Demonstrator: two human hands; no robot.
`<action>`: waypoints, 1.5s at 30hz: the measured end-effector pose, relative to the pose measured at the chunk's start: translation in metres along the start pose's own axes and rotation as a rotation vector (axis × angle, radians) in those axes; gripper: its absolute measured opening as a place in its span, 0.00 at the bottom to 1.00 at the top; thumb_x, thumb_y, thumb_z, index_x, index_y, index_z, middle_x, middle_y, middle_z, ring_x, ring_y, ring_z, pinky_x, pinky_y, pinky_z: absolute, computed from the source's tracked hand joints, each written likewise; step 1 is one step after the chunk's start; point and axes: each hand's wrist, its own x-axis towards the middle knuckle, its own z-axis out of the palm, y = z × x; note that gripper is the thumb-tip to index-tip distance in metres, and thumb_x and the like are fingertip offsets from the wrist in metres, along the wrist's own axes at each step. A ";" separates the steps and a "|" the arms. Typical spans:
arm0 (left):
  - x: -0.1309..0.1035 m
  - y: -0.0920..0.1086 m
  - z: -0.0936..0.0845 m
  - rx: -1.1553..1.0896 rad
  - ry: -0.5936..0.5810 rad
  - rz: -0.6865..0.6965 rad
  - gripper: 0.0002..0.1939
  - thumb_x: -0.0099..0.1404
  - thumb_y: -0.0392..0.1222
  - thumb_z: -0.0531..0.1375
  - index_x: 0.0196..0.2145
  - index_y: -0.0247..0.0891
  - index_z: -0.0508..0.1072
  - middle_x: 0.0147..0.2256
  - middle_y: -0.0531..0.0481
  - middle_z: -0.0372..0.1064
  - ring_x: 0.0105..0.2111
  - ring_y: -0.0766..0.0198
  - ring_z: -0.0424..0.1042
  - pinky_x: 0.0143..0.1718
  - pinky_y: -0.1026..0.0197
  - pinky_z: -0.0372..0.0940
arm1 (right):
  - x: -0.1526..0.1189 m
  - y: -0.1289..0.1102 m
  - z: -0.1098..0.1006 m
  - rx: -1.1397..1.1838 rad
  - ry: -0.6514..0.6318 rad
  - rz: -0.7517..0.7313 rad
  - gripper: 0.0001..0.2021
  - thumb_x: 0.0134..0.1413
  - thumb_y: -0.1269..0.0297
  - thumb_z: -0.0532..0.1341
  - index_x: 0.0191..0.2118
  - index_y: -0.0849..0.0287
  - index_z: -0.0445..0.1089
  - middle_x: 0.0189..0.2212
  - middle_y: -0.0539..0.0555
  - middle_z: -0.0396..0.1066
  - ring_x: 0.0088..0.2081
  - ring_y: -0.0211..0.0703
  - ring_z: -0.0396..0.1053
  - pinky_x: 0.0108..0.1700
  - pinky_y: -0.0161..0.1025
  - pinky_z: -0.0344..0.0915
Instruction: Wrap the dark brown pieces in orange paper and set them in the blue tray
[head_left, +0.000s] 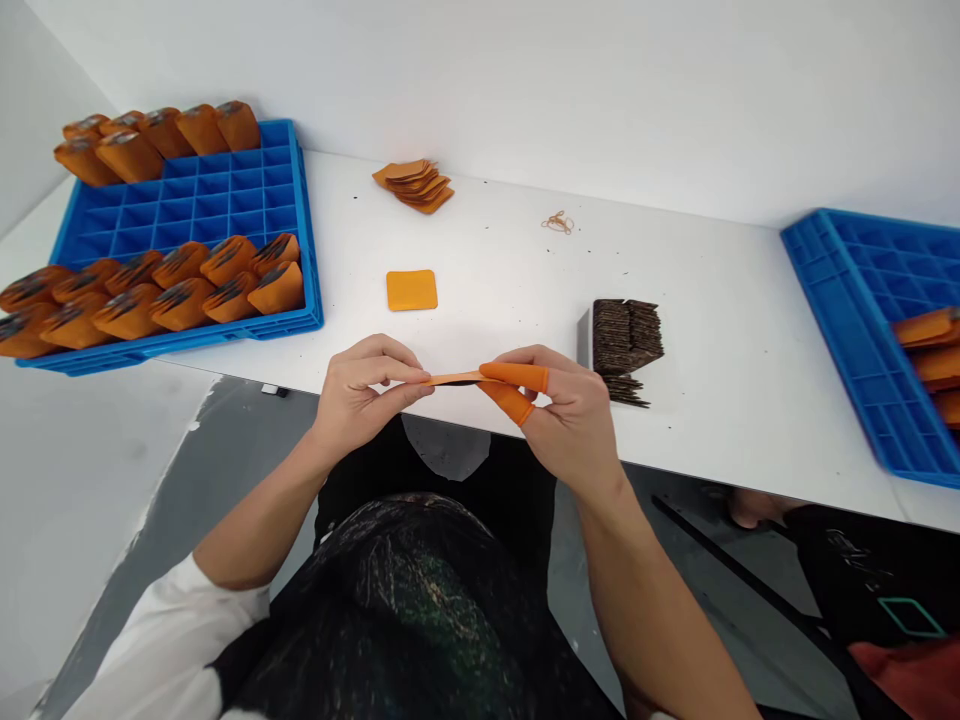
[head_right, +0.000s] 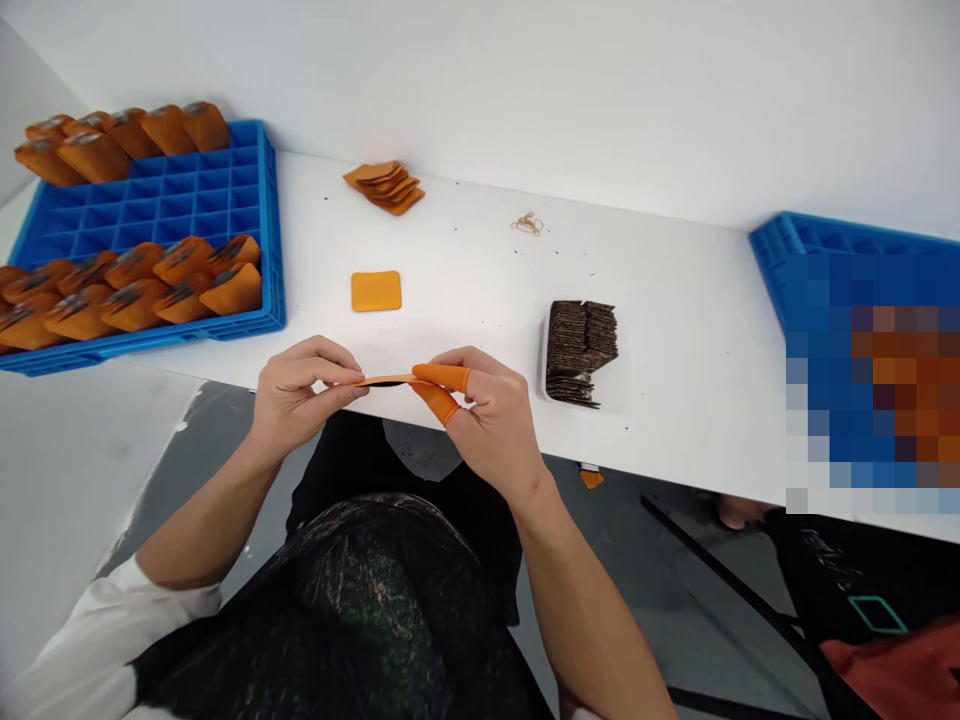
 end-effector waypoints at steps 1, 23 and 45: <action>0.001 0.000 -0.001 0.012 -0.008 0.013 0.01 0.67 0.39 0.73 0.38 0.43 0.85 0.36 0.48 0.81 0.32 0.65 0.78 0.30 0.63 0.70 | 0.000 0.000 0.001 -0.006 0.007 -0.013 0.07 0.65 0.66 0.69 0.43 0.48 0.86 0.38 0.51 0.82 0.34 0.40 0.75 0.32 0.39 0.70; 0.040 0.024 -0.123 0.879 0.218 -0.019 0.05 0.71 0.40 0.67 0.37 0.39 0.83 0.35 0.51 0.79 0.35 0.59 0.74 0.37 0.55 0.66 | -0.022 0.033 0.025 -0.077 0.138 0.008 0.07 0.68 0.58 0.68 0.47 0.50 0.82 0.50 0.58 0.80 0.43 0.47 0.78 0.42 0.48 0.76; 0.047 -0.060 -0.151 1.000 0.160 -0.114 0.08 0.68 0.43 0.65 0.31 0.42 0.81 0.31 0.49 0.76 0.36 0.57 0.72 0.36 0.55 0.61 | -0.039 0.084 0.034 -0.064 0.274 0.125 0.10 0.65 0.55 0.69 0.43 0.54 0.83 0.43 0.56 0.80 0.33 0.41 0.73 0.35 0.43 0.71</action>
